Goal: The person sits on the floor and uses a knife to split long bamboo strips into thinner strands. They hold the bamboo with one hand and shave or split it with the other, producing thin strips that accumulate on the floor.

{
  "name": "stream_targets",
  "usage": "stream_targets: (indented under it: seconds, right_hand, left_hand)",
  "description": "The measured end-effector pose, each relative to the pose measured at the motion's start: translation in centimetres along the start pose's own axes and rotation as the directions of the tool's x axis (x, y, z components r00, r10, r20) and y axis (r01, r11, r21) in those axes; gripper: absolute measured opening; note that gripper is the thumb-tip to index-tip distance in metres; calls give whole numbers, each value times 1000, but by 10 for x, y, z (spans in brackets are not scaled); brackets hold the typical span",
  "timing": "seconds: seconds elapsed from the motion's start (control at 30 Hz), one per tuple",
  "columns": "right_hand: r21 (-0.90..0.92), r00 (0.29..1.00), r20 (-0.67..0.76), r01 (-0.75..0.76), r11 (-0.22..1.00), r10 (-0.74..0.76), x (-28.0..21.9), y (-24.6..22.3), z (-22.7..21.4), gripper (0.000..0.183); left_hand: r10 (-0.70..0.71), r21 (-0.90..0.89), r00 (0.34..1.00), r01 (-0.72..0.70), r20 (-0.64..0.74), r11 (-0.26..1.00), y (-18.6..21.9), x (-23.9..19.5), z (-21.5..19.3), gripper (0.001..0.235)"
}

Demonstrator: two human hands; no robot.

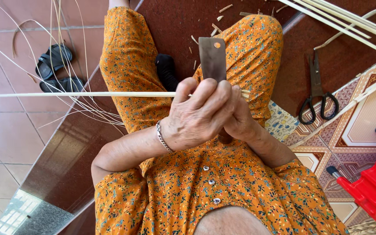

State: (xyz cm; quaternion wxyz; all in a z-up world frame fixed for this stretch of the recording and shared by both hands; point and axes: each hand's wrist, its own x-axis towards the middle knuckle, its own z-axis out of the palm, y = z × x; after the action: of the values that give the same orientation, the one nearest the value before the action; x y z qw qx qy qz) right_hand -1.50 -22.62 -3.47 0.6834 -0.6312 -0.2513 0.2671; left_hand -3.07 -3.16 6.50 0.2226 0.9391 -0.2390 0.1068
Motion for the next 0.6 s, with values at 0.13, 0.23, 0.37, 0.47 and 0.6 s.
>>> stream_targets:
  seconds: [0.13, 0.23, 0.37, 0.47, 0.6]
  right_hand:
    - [-68, 997, -69, -37, 997, 32, -1, 18, 1, 20]
    - [197, 1000, 20, -20, 980, 16, 6, 26, -3, 20]
    - [324, 995, 82, -81, 943, 57, 18, 28, -1, 26]
    - [377, 993, 103, -87, 922, 52, 25, 27, 3, 29]
    - [343, 991, 108, -116, 932, 84, 32, 27, 4, 28]
  left_hand:
    - [98, -14, 995, -98, -8, 995, -6, -1, 12, 63]
    - [71, -25, 995, -73, -70, 997, -11, -3, 10, 58]
    - [-108, -114, 994, 109, 18, 987, -13, -2, 6, 48]
    - [-130, -88, 991, 133, 43, 987, -14, -2, 4, 46]
    - [-152, -156, 985, 164, 85, 974, -17, -4, 3, 42]
